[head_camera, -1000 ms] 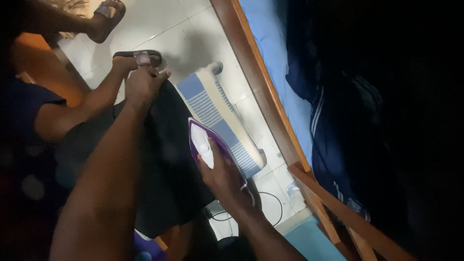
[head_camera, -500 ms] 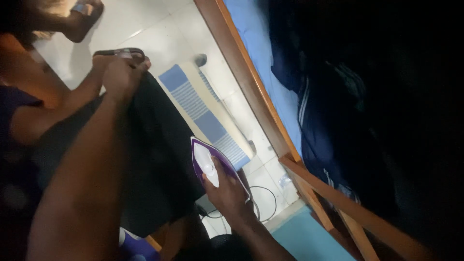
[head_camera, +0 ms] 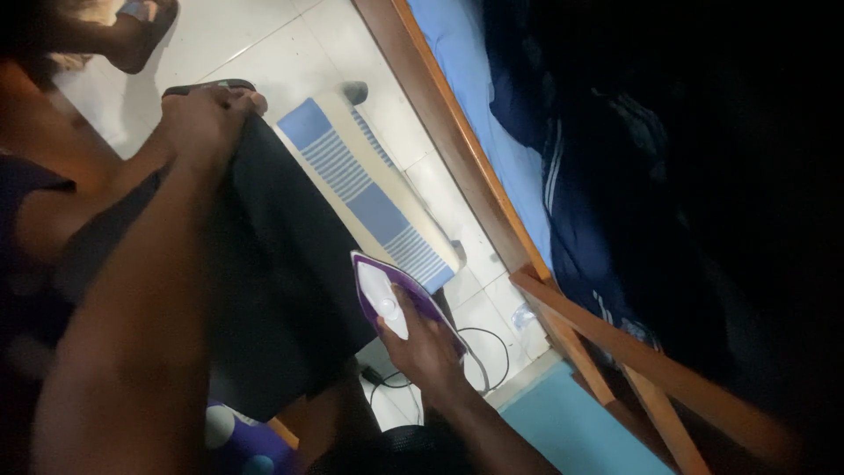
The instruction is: Ironing a garment on an ironing board.
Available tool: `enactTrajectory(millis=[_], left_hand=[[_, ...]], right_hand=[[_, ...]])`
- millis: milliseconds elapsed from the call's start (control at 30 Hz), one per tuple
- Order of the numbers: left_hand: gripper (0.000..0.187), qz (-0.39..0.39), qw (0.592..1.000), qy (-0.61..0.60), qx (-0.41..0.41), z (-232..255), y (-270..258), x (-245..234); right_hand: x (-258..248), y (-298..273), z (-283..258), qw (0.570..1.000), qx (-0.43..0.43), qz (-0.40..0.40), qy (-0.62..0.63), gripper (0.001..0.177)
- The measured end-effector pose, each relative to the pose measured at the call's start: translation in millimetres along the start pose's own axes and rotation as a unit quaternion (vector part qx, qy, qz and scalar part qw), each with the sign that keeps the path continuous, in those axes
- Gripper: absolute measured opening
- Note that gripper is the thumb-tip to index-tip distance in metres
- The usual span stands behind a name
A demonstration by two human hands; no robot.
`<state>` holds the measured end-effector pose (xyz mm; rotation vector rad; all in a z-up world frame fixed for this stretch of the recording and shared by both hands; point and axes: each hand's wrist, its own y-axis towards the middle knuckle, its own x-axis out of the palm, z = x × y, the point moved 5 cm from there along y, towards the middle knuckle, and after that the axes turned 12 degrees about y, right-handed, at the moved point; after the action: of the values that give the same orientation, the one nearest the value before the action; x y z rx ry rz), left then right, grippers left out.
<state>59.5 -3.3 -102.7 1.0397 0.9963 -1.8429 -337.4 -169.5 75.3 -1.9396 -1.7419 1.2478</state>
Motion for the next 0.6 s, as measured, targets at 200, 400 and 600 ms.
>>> enactTrajectory(millis=[200,400,600], left_hand=[[0.046,0.005,0.999,-0.021,0.036,22,-15,-24],[0.052,0.01,1.0,-0.015,0.014,13,-11,-12],[0.052,-0.041,0.999,-0.019,0.012,25,-16,-29]], right_hand=[[7,11,0,0.997,-0.072,0.014,0.006,0.064],[7,21,-20,0.999,-0.032,-0.014,-0.01,0.066],[-2,44,-50,0.999,0.01,0.013,-0.038,0.066]])
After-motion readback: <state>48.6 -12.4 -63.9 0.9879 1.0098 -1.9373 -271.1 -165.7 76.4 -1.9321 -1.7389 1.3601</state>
